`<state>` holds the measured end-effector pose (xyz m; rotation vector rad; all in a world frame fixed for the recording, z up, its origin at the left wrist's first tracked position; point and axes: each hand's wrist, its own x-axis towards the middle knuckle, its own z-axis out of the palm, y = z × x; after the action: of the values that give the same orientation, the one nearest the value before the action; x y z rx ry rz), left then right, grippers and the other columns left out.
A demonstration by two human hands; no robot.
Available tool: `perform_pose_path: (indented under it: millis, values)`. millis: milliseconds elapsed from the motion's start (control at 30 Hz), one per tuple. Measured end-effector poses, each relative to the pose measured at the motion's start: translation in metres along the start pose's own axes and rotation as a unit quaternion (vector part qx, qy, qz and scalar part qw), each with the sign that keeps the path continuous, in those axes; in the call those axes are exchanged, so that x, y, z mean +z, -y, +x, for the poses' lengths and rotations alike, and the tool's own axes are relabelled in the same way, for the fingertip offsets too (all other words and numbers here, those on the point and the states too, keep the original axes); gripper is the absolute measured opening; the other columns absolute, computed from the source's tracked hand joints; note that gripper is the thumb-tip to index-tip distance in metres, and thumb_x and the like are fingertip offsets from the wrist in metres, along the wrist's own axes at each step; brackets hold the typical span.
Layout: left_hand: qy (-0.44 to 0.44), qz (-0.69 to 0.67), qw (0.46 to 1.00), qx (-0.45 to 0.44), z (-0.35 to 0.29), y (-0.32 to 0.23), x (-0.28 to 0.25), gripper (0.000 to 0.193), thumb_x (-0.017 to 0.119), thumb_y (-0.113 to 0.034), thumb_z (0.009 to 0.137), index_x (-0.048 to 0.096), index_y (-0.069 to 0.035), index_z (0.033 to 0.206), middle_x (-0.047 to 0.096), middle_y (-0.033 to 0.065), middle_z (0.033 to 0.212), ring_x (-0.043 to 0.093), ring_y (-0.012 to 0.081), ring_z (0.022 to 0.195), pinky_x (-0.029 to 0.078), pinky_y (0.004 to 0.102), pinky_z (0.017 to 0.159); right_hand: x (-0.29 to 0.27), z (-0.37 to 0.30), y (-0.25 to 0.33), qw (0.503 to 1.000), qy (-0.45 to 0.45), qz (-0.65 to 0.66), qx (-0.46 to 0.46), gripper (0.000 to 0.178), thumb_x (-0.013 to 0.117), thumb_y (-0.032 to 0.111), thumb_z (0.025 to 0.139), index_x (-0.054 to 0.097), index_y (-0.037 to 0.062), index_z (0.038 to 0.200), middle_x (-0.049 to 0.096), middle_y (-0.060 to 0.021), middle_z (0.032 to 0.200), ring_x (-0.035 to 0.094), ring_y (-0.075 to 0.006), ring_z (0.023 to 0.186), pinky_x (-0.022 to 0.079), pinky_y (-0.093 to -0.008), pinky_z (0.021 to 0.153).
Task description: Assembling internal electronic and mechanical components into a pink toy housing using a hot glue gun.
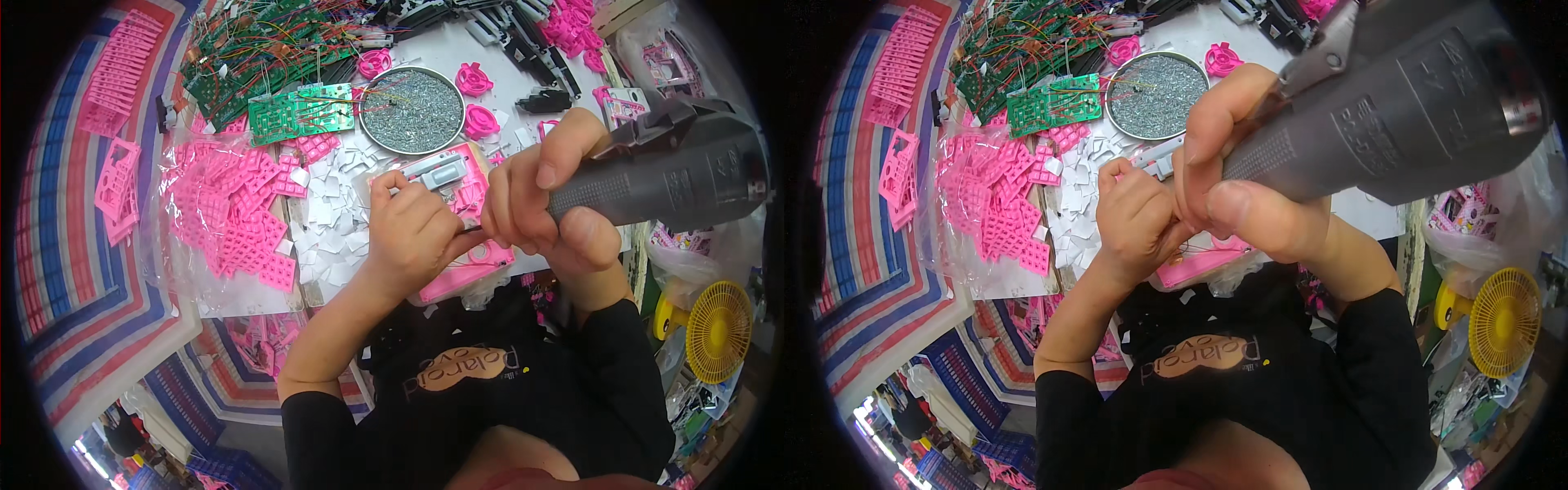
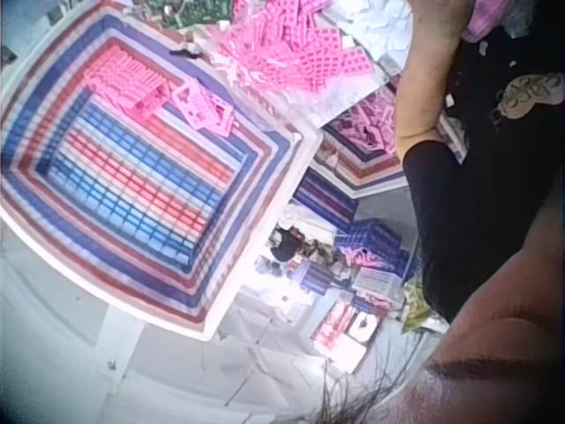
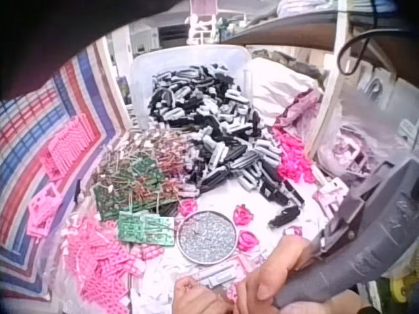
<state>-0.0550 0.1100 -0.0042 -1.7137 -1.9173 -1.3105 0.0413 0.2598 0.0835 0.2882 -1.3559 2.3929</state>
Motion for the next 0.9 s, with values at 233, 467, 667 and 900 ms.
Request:
perform_pose_path:
  millis: [233, 467, 667, 900]
  values:
    - [0.092, 0.133, 0.977, -0.139, 0.024, 0.007, -0.007, 0.033, 0.082, -0.036, 0.076, 0.066, -0.012, 0.092, 0.063, 0.0009, 0.102, 0.055, 0.0231, 0.111, 0.024, 0.0551, 0.103, -0.038, 0.027, -0.024, 0.988, -0.009, -0.136, -0.079, 0.026, 0.061, 0.021, 0.096, 0.046, 0.0067, 0.111, 0.044, -0.001, 0.06, 0.044, -0.0155, 0.053, 0.041, -0.0315, 0.05]
    - [0.136, 0.15, 0.966, -0.16, 0.003, 0.02, 0.006, 0.029, 0.08, -0.032, 0.079, 0.066, -0.013, 0.095, 0.063, 0.0008, 0.099, 0.057, 0.0235, 0.106, 0.026, 0.0568, 0.101, -0.059, 0.038, -0.056, 0.98, -0.039, -0.192, -0.033, 0.021, 0.063, 0.011, 0.093, 0.046, 0.0043, 0.103, 0.048, -0.0056, 0.063, 0.047, -0.0141, 0.055, 0.042, -0.0312, 0.05]
    - [0.135, 0.124, 0.971, -0.153, 0.006, 0.023, 0.009, 0.033, 0.08, -0.033, 0.078, 0.066, -0.01, 0.097, 0.063, 0.0027, 0.101, 0.057, 0.0247, 0.108, 0.031, 0.0528, 0.101, -0.063, 0.035, -0.073, 0.966, -0.017, -0.254, -0.048, 0.022, 0.071, 0.015, 0.087, 0.052, 0.0061, 0.093, 0.057, -0.006, 0.074, 0.052, -0.013, 0.06, 0.043, -0.0278, 0.055]
    - [0.147, -0.018, 0.978, -0.148, 0.008, 0.03, -0.008, 0.03, 0.073, -0.012, 0.084, 0.067, -0.004, 0.112, 0.067, 0.0168, 0.119, 0.063, 0.0389, 0.111, 0.044, 0.0535, 0.101, -0.097, 0.073, -0.052, 0.981, 0.135, -0.112, 0.085, 0.064, 0.073, 0.035, 0.092, 0.051, 0.0059, 0.144, 0.067, -0.0067, 0.122, 0.064, -0.0142, 0.108, 0.053, -0.0299, 0.088]
